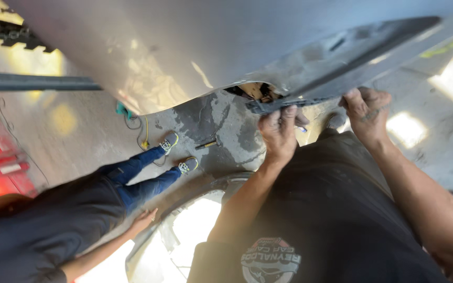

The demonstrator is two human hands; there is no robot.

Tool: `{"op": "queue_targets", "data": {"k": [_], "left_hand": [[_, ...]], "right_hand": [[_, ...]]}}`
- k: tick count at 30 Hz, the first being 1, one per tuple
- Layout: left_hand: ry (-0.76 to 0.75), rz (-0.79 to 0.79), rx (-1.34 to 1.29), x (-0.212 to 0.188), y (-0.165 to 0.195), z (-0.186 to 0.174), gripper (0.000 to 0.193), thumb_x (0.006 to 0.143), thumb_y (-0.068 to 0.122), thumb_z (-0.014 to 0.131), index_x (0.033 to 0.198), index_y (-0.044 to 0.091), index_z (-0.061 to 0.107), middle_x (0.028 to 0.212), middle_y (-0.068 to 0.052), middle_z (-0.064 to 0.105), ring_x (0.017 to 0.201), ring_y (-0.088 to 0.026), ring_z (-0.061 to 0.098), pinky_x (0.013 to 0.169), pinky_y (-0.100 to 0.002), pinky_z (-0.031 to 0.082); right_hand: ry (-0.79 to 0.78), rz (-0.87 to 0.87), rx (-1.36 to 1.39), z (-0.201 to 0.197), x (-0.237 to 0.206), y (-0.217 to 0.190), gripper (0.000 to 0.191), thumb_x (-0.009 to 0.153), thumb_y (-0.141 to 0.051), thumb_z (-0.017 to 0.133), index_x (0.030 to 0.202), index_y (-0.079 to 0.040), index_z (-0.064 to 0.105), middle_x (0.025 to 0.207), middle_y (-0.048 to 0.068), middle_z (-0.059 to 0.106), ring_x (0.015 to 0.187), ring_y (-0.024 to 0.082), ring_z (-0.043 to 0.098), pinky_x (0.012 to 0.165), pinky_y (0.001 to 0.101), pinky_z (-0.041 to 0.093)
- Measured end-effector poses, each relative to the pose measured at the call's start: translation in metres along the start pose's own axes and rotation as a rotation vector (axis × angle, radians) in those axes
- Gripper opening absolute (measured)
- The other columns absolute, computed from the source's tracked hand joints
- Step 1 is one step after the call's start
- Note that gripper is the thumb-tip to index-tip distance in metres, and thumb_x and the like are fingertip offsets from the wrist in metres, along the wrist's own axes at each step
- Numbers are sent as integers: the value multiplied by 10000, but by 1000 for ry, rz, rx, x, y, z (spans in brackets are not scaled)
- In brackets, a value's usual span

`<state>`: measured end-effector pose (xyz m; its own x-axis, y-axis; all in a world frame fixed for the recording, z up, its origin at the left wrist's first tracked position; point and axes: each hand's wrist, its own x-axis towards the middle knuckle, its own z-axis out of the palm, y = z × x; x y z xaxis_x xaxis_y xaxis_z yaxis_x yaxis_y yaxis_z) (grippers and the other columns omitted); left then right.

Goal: The person installs a black plastic trim piece along the lower edge of a car's front bumper. Using a screwdriver, they secure the trim by driving screws into multiple points along the bumper's length. The person works from the center outward, adjusting the trim and tightening fasteners.

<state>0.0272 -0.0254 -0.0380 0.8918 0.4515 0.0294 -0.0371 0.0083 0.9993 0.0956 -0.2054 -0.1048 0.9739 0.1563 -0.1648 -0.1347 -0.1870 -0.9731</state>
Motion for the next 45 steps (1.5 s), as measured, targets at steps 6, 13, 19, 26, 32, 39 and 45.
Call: {"op": "queue_targets", "data": {"k": [6, 13, 19, 26, 32, 39, 45], "left_hand": [[-78, -91, 3, -7, -6, -14, 306, 1130, 273, 583, 1017, 5, 679, 759, -61, 709, 678, -126, 698, 662, -294, 618], [-146, -375, -137, -48, -40, -47, 438, 1090, 409, 539, 1129, -3, 681, 945, -125, 731, 800, -195, 752, 720, -357, 658], [-295, -1142, -783, -80, -96, -109, 673, 1076, 613, 388, 1331, 6, 529, 1165, -187, 624, 1049, -318, 673, 926, -475, 575], [-107, -1130, -946, -56, -115, -205, 516, 1109, 421, 353, 1202, -6, 626, 1067, -144, 703, 1031, -278, 654, 960, -408, 526], [-122, -1102, -992, -49, -115, -269, 400, 1042, 303, 437, 1099, -25, 659, 999, -141, 710, 997, -262, 656, 944, -380, 524], [-85, -958, -1148, -67, -136, -293, 166, 1117, 144, 572, 1073, -5, 632, 930, -112, 684, 784, -216, 649, 729, -364, 550], [158, -916, -841, -81, -154, -327, 226, 1046, 171, 535, 1123, -4, 656, 836, -116, 653, 685, -227, 657, 625, -364, 554]], "right_hand": [[-31, 45, 69, 2, -12, -6, 633, 1113, -489, 699, 779, 47, 660, 626, 38, 576, 550, 94, 535, 520, 248, 404], [-94, 279, 26, 17, -44, -14, 404, 1094, -349, 661, 1006, 45, 686, 718, 52, 585, 568, 104, 493, 485, 266, 394], [-307, 241, -118, 100, -96, -20, 248, 943, -83, 622, 1149, 46, 675, 980, 123, 733, 859, 206, 704, 746, 352, 580], [-384, -176, -443, 233, -135, -68, 343, 777, 57, 651, 1116, 19, 679, 1100, 195, 690, 1037, 384, 673, 908, 446, 562], [-419, -380, -465, 281, -160, -106, 471, 724, 85, 641, 1194, 52, 652, 1304, 268, 597, 1134, 447, 618, 937, 479, 531], [-411, -222, -444, 287, -160, -108, 241, 917, 18, 620, 1148, 11, 689, 1186, 178, 695, 1010, 343, 730, 850, 396, 595], [-549, -182, -489, 327, -138, -92, 219, 923, -4, 614, 1117, 10, 716, 1056, 183, 737, 909, 338, 739, 772, 396, 581]]}}
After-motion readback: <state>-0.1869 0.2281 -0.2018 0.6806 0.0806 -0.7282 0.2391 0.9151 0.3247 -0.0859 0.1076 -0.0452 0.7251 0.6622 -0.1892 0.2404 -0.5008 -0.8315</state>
